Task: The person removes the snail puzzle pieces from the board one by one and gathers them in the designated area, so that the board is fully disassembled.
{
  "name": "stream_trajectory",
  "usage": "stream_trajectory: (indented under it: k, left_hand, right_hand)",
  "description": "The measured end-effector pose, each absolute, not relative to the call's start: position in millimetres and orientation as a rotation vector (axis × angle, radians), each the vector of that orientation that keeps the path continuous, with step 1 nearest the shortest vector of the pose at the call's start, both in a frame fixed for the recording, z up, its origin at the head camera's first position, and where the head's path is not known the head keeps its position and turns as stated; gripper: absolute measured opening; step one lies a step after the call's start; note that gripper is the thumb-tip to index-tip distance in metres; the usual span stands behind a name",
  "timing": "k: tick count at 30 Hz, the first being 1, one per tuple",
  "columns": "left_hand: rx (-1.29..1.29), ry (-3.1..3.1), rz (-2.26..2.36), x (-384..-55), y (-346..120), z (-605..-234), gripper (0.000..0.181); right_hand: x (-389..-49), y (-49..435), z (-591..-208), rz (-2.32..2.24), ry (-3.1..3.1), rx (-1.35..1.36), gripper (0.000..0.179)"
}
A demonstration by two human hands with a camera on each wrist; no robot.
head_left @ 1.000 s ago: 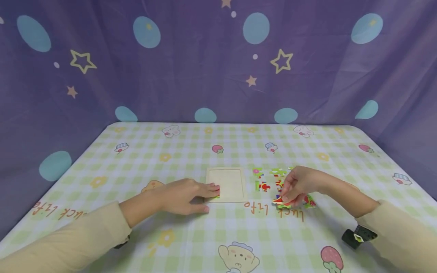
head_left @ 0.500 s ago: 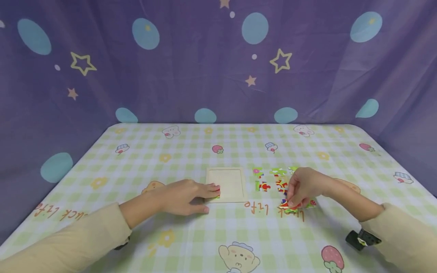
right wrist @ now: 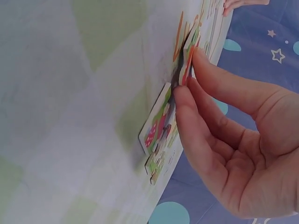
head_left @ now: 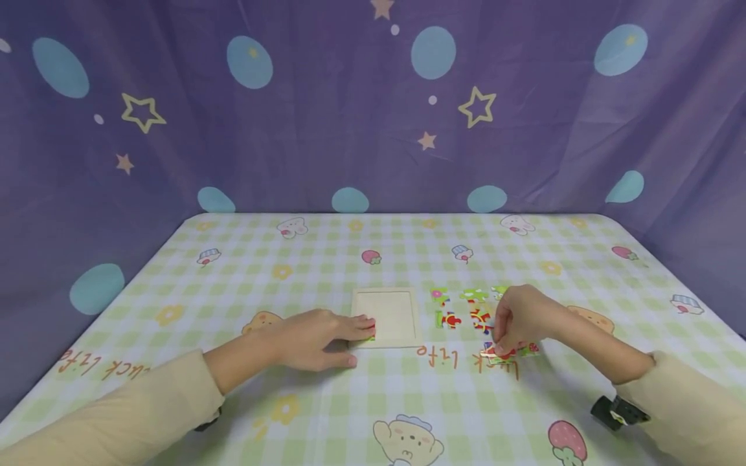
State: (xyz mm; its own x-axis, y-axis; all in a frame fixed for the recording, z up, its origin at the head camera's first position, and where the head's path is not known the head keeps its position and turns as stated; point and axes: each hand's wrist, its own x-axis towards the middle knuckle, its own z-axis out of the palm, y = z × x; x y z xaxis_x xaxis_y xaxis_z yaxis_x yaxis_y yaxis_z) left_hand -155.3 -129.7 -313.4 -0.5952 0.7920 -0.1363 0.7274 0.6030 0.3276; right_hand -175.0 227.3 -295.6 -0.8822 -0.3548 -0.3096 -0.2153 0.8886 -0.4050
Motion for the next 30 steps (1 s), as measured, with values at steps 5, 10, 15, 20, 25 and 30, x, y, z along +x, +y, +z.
stream_trajectory:
  k: [5,10,15,20,25,30]
  left_hand:
    - [1.237,2.588,0.319,-153.4,-126.4,-311.2,0.051]
    - [1.226,2.605,0.292,-152.4,-124.8,-308.4,0.051]
    - [1.191,2.600,0.289,-152.0,-125.2,-306.6,0.050]
    - [1.170,2.587,0.292,-151.5,-125.2,-305.7,0.050]
    - [1.165,2.577,0.312,-151.9,-125.8,-305.9,0.049]
    - [1.168,2.572,0.340,-152.8,-127.1,-306.8,0.049]
  right_hand:
    - [-174.0,227.9,-293.8,-0.503,2.682,-0.406,0.019]
    - [-173.7,227.6,-292.5,-0.495,2.686,-0.410,0.019]
    - [-173.0,226.4,-294.0,-0.502,2.697,-0.439,0.019]
    - [-171.4,224.1,-296.4,-0.526,2.703,-0.477,0.019]
    - [-171.4,222.1,-296.3,-0.535,2.698,-0.445,0.019]
    - [-171.3,222.3,-294.5,-0.515,2.700,-0.445,0.018]
